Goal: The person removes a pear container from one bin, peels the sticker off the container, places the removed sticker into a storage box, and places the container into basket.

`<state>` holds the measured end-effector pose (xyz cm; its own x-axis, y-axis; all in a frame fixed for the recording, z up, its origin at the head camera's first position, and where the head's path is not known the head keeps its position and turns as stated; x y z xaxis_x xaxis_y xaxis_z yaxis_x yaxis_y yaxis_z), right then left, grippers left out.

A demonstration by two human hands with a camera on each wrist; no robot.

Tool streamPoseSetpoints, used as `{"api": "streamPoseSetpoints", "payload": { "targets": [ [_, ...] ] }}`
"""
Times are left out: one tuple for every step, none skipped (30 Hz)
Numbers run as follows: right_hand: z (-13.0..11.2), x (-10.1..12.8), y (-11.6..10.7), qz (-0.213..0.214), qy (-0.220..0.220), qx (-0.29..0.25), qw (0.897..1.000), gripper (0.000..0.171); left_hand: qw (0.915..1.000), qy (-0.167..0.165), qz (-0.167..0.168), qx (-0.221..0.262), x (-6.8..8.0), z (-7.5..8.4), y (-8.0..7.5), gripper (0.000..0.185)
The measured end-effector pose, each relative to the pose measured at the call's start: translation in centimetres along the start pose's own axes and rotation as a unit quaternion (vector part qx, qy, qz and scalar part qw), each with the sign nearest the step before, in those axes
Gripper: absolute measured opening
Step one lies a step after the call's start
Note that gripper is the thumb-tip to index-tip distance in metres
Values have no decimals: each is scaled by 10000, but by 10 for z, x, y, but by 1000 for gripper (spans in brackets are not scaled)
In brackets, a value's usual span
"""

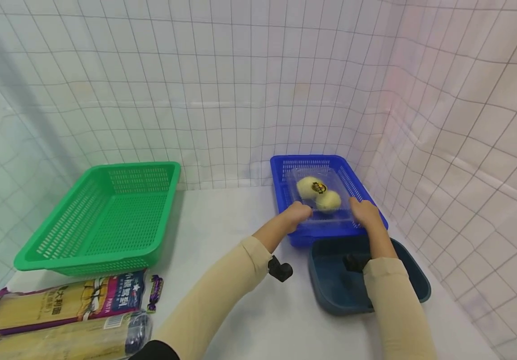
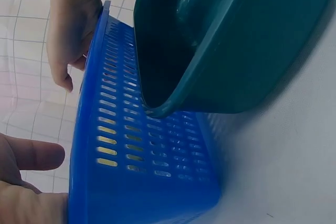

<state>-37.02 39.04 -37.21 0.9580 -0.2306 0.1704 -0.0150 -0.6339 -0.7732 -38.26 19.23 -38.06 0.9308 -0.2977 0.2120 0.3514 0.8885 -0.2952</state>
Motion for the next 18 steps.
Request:
{"api": "streamPoseSetpoints", "payload": {
  "targets": [
    [0, 0, 1, -68, 7, -15, 10000, 65, 10000, 17, -1, 10, -1, -1, 0, 20],
    [1, -1, 3, -113, 24, -46, 9999, 63, 10000, 51, 20, -1, -1, -2, 0, 18],
    [1, -2, 3, -149, 14, -71, 9999, 61, 9999, 94, 49, 9, -2, -2, 0, 13],
    [1, -2, 4, -152, 6, -111, 9998, 60, 9999, 116, 82, 18, -2, -2, 0, 10],
    [2, -3, 3, -141, 16, -187, 9997, 60, 9998, 128, 138, -10, -3, -2, -1, 11],
    [2, -3, 3, -153, 27, -292, 9995, 59, 9998, 108, 159, -33, -3, -2, -1, 16],
    [3, -3, 3, -156, 34, -411, 9990, 60, 9998, 93, 184, -72, -4, -2, -1, 22],
    [3, -3, 2, -154, 40, -512, 9986, 64, 9996, 71, 245, -86, -4, -3, -1, 23],
    [3, -2, 1, -144, 60, -643, 9978, 66, 9995, 42, 312, -93, -4, -3, -2, 25],
    [4, -2, 0, -137, 92, -786, 9968, 69, 9993, 15, 372, -86, -4, -3, -2, 25],
    [4, -2, 0, -141, 128, -909, 9957, 73, 9989, -2, 458, -49, -4, -3, -3, 23],
    [4, -1, 0, -169, 133, -1004, 9947, 77, 9986, 2, 526, 16, -3, -3, -4, 19],
    [4, 0, -1, -172, 144, -1096, 9937, 80, 9982, 1, 601, 77, -2, -3, -5, 15],
    [4, 0, -1, -190, 153, -1158, 9930, 83, 9976, 0, 681, 156, -1, -3, -6, 9],
    [4, 0, -1, -197, 172, -1231, 9921, 84, 9970, -2, 744, 198, -1, -3, -6, 7],
    [4, 0, 0, -213, 170, -1254, 9917, 85, 9964, -2, 807, 259, 1, -3, -7, 13],
    [4, 0, 0, -224, 180, -1278, 9914, 85, 9956, -4, 895, 279, 2, -2, -8, 23],
    [3, 1, 0, -241, 176, -1315, 9909, 86, 9950, -18, 958, 294, 3, -2, -8, 34]
  ]
}}
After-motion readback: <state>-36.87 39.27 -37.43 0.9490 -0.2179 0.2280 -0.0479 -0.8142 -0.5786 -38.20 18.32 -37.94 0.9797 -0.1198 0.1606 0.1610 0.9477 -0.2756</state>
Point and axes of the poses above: each hand's wrist, its own x-axis away from the middle knuckle, its own y-axis out of the palm, z = x × y, the point moved 7 cm from there along -x, towards the middle knuckle, and after that the axes turned 4 degrees about y, right-handed, at the moved point
